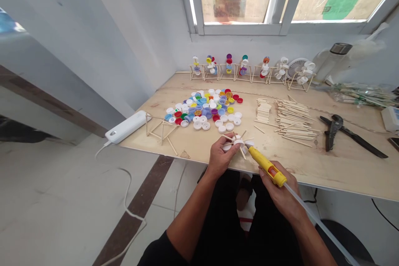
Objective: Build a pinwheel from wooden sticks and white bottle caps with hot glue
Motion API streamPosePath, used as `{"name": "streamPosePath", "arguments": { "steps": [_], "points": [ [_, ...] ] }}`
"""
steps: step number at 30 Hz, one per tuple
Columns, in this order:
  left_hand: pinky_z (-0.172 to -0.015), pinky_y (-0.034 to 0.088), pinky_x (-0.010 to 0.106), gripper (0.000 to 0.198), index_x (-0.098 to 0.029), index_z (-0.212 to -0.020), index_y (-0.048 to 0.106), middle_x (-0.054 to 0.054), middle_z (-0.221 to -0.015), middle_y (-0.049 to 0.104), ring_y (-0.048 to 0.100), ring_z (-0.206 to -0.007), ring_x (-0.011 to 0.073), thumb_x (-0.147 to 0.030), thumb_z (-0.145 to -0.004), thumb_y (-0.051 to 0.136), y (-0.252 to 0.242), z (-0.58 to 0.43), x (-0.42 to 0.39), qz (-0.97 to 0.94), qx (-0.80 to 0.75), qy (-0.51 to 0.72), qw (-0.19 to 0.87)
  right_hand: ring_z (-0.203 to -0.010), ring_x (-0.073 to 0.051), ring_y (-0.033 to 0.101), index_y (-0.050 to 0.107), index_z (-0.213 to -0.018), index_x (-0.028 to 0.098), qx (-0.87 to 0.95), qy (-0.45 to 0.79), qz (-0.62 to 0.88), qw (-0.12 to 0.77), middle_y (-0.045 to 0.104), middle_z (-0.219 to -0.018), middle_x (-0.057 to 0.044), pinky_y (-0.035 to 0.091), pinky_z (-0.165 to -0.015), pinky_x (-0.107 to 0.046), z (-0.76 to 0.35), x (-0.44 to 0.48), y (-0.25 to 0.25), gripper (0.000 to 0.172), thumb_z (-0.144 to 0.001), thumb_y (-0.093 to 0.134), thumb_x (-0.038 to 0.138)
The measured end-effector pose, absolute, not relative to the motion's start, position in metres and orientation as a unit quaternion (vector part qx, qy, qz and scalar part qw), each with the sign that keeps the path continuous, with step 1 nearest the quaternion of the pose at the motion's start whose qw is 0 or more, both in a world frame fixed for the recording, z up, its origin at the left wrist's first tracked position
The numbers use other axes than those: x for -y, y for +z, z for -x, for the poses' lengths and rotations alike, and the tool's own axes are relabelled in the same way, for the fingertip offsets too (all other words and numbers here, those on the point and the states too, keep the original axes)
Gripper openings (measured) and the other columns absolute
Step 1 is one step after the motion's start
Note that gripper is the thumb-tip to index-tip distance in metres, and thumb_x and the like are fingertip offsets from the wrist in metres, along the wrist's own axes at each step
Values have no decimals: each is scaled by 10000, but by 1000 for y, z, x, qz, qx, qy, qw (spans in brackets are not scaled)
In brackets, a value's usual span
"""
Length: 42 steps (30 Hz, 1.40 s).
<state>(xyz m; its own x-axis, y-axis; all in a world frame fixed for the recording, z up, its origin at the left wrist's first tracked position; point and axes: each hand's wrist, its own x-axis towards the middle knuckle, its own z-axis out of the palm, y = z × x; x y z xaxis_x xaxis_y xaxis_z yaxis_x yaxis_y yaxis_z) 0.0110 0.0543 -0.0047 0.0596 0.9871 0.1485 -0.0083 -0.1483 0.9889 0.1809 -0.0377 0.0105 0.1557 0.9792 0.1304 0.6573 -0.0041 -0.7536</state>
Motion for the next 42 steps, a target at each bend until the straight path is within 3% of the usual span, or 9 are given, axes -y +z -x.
{"name": "streamPosePath", "arguments": {
  "steps": [42],
  "points": [
    [-794, 492, 308, 357, -150, -1008, 647, 89, -1022, 707, 650, -886, 215, -354, -718, 685, -6, -11, -55, -547, -445, 522, 480, -622, -160, 585, 611, -906, 213, 601, 241, 674, 356, 643, -718, -11, 450, -553, -244, -183, 39, 6, 244, -823, 518, 423]
  ]
}}
